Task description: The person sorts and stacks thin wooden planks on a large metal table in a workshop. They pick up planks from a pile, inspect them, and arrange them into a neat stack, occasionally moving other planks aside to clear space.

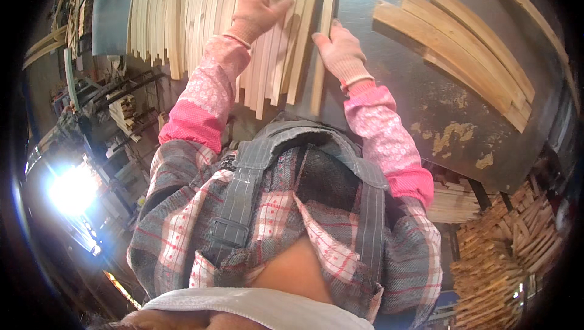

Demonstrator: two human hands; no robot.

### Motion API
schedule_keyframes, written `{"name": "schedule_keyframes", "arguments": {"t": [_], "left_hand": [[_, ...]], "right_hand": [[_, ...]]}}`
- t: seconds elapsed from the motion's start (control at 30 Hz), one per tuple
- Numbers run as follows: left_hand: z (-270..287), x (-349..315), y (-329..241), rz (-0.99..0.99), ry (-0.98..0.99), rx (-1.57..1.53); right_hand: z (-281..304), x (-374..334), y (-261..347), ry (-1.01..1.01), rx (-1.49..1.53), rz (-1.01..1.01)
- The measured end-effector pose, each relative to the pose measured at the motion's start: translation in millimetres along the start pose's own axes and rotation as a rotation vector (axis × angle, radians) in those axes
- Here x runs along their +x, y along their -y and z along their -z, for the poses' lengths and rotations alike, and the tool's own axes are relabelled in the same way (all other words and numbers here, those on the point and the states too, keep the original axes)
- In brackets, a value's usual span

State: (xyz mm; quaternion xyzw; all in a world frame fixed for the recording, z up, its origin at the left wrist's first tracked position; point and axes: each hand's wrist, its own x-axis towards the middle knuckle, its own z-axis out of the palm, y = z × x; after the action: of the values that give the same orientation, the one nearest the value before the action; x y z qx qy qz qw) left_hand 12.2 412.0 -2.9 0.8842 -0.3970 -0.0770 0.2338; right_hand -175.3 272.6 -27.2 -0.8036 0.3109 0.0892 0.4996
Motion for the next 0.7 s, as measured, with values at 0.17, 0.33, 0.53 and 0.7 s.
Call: {"name": "schedule_keyframes", "arguments": {"t": [0.17, 0.33, 0.53, 0.7], "left_hand": [[41.5, -68.4, 19.5, 0.074, -0.158, -0.304], [51.6, -119.0, 10.0, 0.2, -0.092, -0.436], [47.0, -123.0, 4.2, -0.007, -0.121, -0.254], [14.4, -104.4, -53.5, 0.115, 0.544, 0.052]], "right_hand": [[-12.4, 15.6, 33.9, 0.099, -0.071, -0.209], [-35.4, 24.7, 49.5, -0.09, -0.146, -0.35], [-18.2, 2.1, 33.3, -0.115, 0.198, -0.293], [-31.9, 21.6, -5.5, -0.154, 0.174, -0.226]]}}
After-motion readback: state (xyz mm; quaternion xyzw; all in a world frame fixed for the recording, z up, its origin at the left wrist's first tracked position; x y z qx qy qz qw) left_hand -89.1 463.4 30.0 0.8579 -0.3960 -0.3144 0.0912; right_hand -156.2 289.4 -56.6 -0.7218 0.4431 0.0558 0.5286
